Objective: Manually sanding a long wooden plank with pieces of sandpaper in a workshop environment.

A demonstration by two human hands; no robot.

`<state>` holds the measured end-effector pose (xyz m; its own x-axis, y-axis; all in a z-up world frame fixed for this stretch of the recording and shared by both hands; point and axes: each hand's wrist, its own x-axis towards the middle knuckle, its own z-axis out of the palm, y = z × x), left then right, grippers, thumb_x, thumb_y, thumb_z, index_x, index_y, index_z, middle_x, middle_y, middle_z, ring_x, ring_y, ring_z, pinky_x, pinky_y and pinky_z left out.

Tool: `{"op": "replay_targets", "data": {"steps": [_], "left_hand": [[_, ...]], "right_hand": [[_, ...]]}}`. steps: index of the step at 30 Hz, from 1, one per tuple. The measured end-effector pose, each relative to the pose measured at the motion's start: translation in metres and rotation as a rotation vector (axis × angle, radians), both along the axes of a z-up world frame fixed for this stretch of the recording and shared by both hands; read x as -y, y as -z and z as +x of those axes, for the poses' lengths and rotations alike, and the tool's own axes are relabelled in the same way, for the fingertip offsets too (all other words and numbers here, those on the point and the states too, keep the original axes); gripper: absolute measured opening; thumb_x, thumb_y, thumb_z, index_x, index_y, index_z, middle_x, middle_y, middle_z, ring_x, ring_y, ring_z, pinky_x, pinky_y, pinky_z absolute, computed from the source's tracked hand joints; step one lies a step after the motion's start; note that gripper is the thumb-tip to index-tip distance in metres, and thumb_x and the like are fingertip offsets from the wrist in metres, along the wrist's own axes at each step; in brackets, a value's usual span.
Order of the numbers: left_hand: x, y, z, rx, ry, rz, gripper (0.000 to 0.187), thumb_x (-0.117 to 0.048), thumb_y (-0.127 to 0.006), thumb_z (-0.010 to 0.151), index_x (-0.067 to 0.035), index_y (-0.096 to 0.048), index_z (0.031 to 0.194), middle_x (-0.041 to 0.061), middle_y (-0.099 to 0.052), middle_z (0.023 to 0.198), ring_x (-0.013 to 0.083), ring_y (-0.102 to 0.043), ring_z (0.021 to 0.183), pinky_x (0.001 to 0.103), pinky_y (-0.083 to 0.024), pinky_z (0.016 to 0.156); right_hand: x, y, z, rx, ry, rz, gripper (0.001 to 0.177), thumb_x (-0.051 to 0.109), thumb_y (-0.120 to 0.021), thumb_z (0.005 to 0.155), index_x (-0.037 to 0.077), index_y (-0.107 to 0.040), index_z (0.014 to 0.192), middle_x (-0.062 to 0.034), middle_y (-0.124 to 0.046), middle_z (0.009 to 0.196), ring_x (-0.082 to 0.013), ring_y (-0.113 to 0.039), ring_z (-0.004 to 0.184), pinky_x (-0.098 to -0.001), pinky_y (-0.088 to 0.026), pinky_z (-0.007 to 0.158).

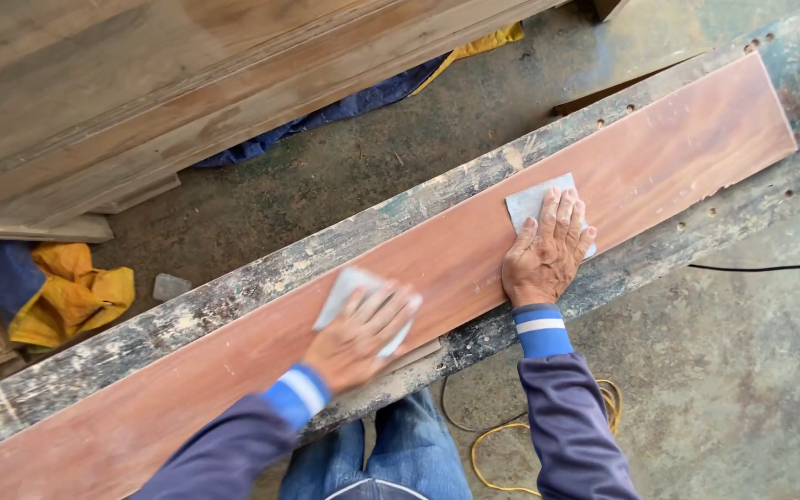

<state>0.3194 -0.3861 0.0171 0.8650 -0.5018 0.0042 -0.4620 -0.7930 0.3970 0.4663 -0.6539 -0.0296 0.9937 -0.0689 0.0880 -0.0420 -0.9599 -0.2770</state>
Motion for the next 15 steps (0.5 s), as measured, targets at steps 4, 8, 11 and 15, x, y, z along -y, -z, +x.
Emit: {"op": "replay_targets", "data": {"steps": [4, 8, 11, 15], "left_hand": [[-0.039, 0.005, -0.037, -0.041, 0.079, 0.037, 0.071, -0.046, -0.056, 0.097, -0.009, -0.040, 0.156, 0.012, -0.039, 0.162, 0.0278, -0.034, 0.149, 0.052, -0.023, 0.120], [0.002, 0.016, -0.006, -0.075, 0.071, 0.010, 0.071, -0.048, -0.055, 0.098, -0.011, -0.038, 0.156, 0.011, -0.037, 0.162, 0.0287, -0.032, 0.150, 0.052, -0.021, 0.122], [0.062, 0.020, 0.054, 0.000, 0.070, -0.017, 0.074, -0.047, -0.055, 0.099, -0.010, -0.035, 0.160, 0.013, -0.036, 0.166, 0.0284, -0.032, 0.154, 0.049, -0.021, 0.126], [0.112, 0.040, 0.098, 0.049, -0.077, -0.126, 0.073, -0.048, -0.054, 0.099, -0.011, -0.035, 0.159, 0.010, -0.037, 0.166, 0.0282, -0.035, 0.154, 0.050, -0.020, 0.129]], "right_hand": [[0.020, 0.010, 0.008, 0.013, -0.019, 0.028, 0.057, 0.028, -0.044, 0.109, 0.008, -0.038, 0.162, -0.0149, -0.033, 0.169, -0.0341, -0.027, 0.157, -0.0579, -0.013, 0.126], [0.083, 0.029, 0.031, 0.038, -0.138, -0.044, 0.056, 0.028, -0.039, 0.113, 0.005, -0.037, 0.164, -0.0211, -0.031, 0.171, -0.0385, -0.026, 0.158, -0.0554, -0.013, 0.129], [0.092, 0.018, 0.048, 0.030, -0.032, -0.012, 0.056, 0.029, -0.040, 0.112, 0.003, -0.039, 0.163, -0.0223, -0.031, 0.170, -0.0401, -0.026, 0.158, -0.0563, -0.012, 0.128], [0.089, 0.008, 0.047, -0.002, 0.031, 0.026, 0.058, 0.029, -0.041, 0.110, 0.003, -0.040, 0.162, -0.0221, -0.031, 0.169, -0.0401, -0.025, 0.157, -0.0587, -0.010, 0.126]]}}
